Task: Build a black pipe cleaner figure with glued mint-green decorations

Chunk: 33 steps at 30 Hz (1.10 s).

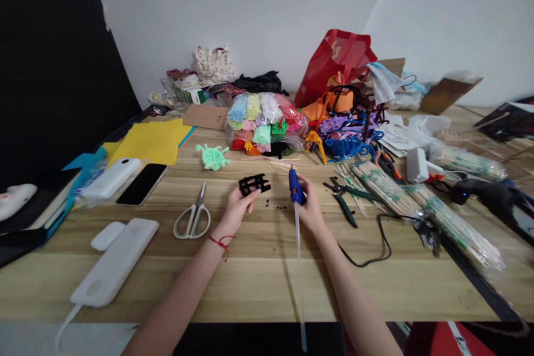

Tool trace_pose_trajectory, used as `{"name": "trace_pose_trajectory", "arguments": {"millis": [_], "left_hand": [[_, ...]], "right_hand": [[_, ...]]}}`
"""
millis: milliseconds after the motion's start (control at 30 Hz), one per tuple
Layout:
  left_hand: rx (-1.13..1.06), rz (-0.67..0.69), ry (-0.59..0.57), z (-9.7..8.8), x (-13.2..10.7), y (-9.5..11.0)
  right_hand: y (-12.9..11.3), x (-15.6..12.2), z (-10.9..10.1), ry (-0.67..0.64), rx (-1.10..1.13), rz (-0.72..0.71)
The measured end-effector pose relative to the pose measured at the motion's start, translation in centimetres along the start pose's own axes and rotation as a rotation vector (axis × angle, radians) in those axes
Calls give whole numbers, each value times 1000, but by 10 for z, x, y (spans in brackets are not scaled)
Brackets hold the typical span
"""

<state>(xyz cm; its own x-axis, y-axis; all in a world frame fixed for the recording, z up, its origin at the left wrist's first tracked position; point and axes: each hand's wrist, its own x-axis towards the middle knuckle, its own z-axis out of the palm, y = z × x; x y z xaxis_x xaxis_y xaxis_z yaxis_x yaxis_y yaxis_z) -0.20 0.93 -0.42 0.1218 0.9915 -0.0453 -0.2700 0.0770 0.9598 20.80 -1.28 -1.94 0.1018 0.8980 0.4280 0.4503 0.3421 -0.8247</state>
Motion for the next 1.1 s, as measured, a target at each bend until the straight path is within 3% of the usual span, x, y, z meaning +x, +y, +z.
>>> {"name": "trace_pose_trajectory", "arguments": {"millis": [133,367,733,1100], "left_hand": [[-29,-113,-54,2,-4,5],[-83,-217,-292,8,-11,2],[-157,-233,-171,9,-6,-13],[-89,-174,-86,5,-3,-6]], "right_hand": [[-12,-4,10,59,213,93],[-29,-8,19,-29,475,190],[-32,-7,21,16,492,287],[-29,-9,25,102,582,313]]}}
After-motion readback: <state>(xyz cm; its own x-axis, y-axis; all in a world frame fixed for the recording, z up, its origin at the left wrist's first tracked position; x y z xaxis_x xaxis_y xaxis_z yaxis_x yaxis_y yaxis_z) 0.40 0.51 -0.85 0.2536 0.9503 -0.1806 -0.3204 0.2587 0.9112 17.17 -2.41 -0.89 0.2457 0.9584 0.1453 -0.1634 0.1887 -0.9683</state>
